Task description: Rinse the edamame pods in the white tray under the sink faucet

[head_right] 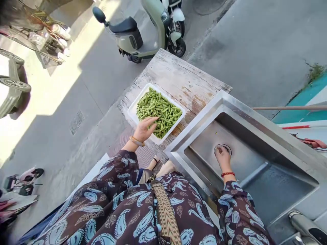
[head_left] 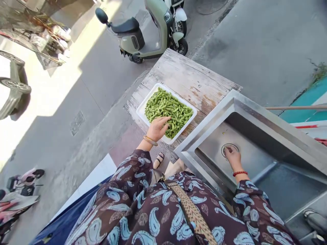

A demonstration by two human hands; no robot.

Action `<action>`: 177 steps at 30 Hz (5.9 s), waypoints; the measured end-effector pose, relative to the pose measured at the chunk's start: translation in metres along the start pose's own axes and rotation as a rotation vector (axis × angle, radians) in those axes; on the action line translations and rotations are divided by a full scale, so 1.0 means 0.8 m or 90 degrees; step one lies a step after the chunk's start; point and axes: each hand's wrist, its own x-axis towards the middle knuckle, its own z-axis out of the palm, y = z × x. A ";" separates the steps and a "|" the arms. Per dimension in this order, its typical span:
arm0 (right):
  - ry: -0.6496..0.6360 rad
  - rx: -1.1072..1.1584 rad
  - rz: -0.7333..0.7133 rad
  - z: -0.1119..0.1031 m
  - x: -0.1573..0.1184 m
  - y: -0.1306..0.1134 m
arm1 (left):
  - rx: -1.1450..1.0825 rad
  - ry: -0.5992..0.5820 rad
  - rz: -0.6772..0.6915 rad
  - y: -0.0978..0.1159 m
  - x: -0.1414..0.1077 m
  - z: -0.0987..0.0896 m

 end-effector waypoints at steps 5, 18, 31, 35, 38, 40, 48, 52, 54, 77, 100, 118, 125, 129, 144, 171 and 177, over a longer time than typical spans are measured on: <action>0.162 0.322 -0.157 -0.077 -0.010 -0.151 | -0.036 0.130 -0.057 -0.034 0.007 -0.008; 0.109 0.042 -0.432 -0.022 0.064 -0.454 | 0.005 0.003 0.026 -0.118 0.021 0.010; 0.174 -0.105 -0.381 0.002 0.065 -0.493 | -0.059 0.025 0.055 -0.133 0.012 0.013; 0.246 -0.036 -0.343 -0.004 0.054 -0.489 | -0.064 0.026 0.055 -0.134 0.009 0.015; 0.269 0.134 -0.310 -0.048 0.044 -0.462 | -0.062 0.020 0.050 -0.134 0.008 0.016; 0.271 0.398 -0.267 -0.091 0.042 -0.441 | -0.063 0.014 0.052 -0.134 0.008 0.016; 0.109 0.242 -0.357 -0.094 0.066 -0.467 | -0.035 0.013 0.042 -0.128 0.003 0.015; 0.045 -0.030 -0.492 -0.016 0.065 -0.500 | -0.007 0.021 -0.005 -0.122 -0.008 0.011; 0.018 -0.107 -0.512 0.003 0.050 -0.494 | -0.010 0.012 -0.039 -0.120 -0.014 0.009; -0.049 -0.173 -0.635 0.027 0.039 -0.556 | -0.048 -0.003 0.043 -0.219 0.046 -0.036; 0.199 -0.010 -0.315 -0.012 0.021 -0.469 | -0.046 0.013 0.173 -0.232 0.072 -0.046; 0.261 0.019 -0.170 -0.009 0.018 -0.470 | 0.068 -0.160 0.274 -0.139 0.090 -0.041; 0.251 0.014 -0.149 -0.002 0.046 -0.491 | 0.026 -0.150 0.265 -0.147 0.085 -0.032; 0.253 0.107 -0.134 -0.004 0.044 -0.491 | -0.017 -0.140 0.242 -0.145 0.084 -0.036; -0.026 0.870 -0.107 -0.020 -0.073 -0.472 | -0.556 -0.100 0.124 -0.031 0.068 -0.054; 0.176 -0.124 -0.335 -0.021 0.071 -0.473 | -0.218 0.114 -0.024 -0.145 0.001 -0.034; 0.172 -0.245 -0.385 -0.023 0.075 -0.480 | -0.255 0.125 -0.025 -0.160 0.013 -0.036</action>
